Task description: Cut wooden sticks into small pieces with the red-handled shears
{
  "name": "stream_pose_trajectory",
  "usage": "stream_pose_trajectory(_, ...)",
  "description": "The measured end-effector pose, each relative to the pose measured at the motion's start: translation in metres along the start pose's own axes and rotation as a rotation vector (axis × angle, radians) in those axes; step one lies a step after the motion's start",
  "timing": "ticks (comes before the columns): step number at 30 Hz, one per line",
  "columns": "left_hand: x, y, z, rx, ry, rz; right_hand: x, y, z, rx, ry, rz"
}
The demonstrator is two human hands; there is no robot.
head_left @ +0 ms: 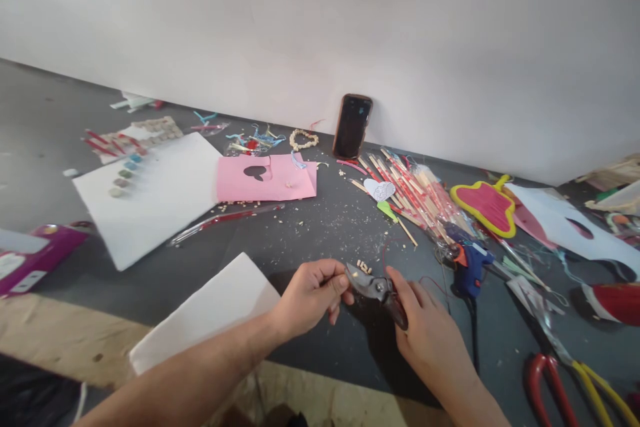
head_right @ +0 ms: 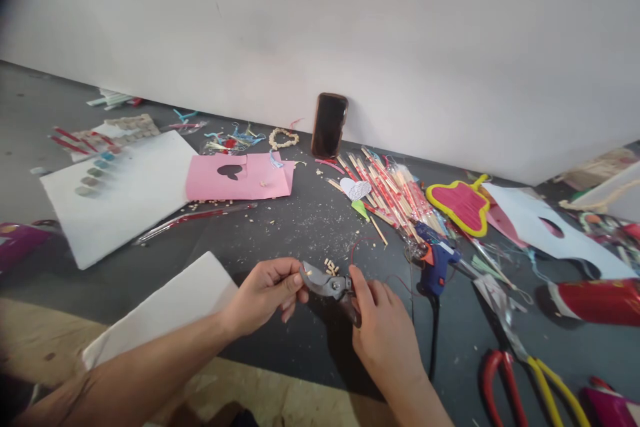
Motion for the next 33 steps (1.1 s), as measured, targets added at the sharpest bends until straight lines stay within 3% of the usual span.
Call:
stream_pose_trajectory(7, 0.000, -0.001, 0.004, -0.035, 0.010, -0.017, 0.007, 0.005, -0.001, 0.040, -0.054, 0.066)
stream_pose_trajectory(19, -0.002, -0.001, -0.007, 0.099, -0.023, -0.008, -0.007, -0.001, -0.003, 0.040, 0.017, -0.028)
stream_pose_trajectory(24, -0.003, 0.001, -0.006, 0.089, -0.029, -0.009, -0.007, 0.000, 0.001, -0.017, 0.010, -0.066)
stream_pose_trajectory(33, -0.004, 0.002, -0.002, 0.043, -0.048, -0.035, -0.003, -0.002, 0.004, -0.031, 0.076, -0.024)
Point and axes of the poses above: each hand's wrist, its own y-axis away from the middle knuckle, its own x-axis out of the palm, z = x × y, the point moved 6 cm from there along -y, towards the middle knuckle, and after that the axes turned 8 degrees about -x, right-handed, at the moved point
